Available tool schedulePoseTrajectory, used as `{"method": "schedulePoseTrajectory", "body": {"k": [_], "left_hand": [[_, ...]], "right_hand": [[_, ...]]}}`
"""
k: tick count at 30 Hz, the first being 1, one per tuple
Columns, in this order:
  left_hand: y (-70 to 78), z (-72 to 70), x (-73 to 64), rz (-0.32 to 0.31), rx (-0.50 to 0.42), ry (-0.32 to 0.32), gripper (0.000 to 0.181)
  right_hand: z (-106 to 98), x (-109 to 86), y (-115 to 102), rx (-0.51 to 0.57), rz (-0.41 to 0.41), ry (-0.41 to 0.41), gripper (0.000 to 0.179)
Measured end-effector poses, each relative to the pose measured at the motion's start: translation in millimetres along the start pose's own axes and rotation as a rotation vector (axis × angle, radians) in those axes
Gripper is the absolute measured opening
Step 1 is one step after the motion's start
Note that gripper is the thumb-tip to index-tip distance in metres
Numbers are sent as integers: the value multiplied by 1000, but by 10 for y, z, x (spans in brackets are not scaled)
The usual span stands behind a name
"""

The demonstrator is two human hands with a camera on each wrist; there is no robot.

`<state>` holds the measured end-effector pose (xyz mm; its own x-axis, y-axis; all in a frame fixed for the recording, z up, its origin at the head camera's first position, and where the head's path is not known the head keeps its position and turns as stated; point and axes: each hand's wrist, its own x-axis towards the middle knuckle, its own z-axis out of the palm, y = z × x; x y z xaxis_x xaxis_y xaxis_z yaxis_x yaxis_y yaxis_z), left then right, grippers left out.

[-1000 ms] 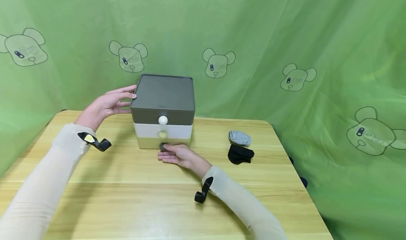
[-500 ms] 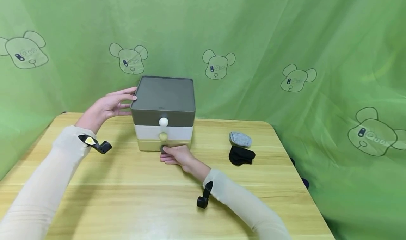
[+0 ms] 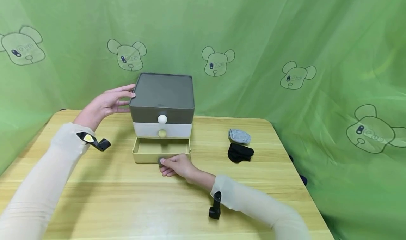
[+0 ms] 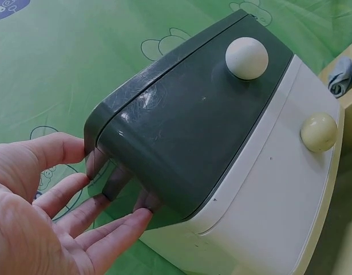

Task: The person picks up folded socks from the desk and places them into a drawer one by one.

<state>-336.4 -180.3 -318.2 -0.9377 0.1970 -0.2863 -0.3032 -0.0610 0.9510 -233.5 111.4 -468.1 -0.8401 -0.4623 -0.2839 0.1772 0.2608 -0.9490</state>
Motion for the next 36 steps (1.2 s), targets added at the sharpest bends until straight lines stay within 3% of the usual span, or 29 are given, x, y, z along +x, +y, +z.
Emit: {"method": "schedulePoseTrajectory", "body": {"k": [6,14,21,27,36], "left_hand": [[-30,-5,-55,48,46,-23,68],[-63,-27,-54,25,37,-34,68],[-21,-7,-26,23,-19,-23,68],[-52,-12,-50,38,49,-37,67],[-25,-36,-59,53,49,-39,67]], "right_hand": [[54,-249,5,-26,10,-41,37],[205,-523,2,29,61,-89,35],[251,-602,5,45,66,-112,35],[277,-687,34,55,81,-132,33],[267,-704,32,50,72,-127,32]]}}
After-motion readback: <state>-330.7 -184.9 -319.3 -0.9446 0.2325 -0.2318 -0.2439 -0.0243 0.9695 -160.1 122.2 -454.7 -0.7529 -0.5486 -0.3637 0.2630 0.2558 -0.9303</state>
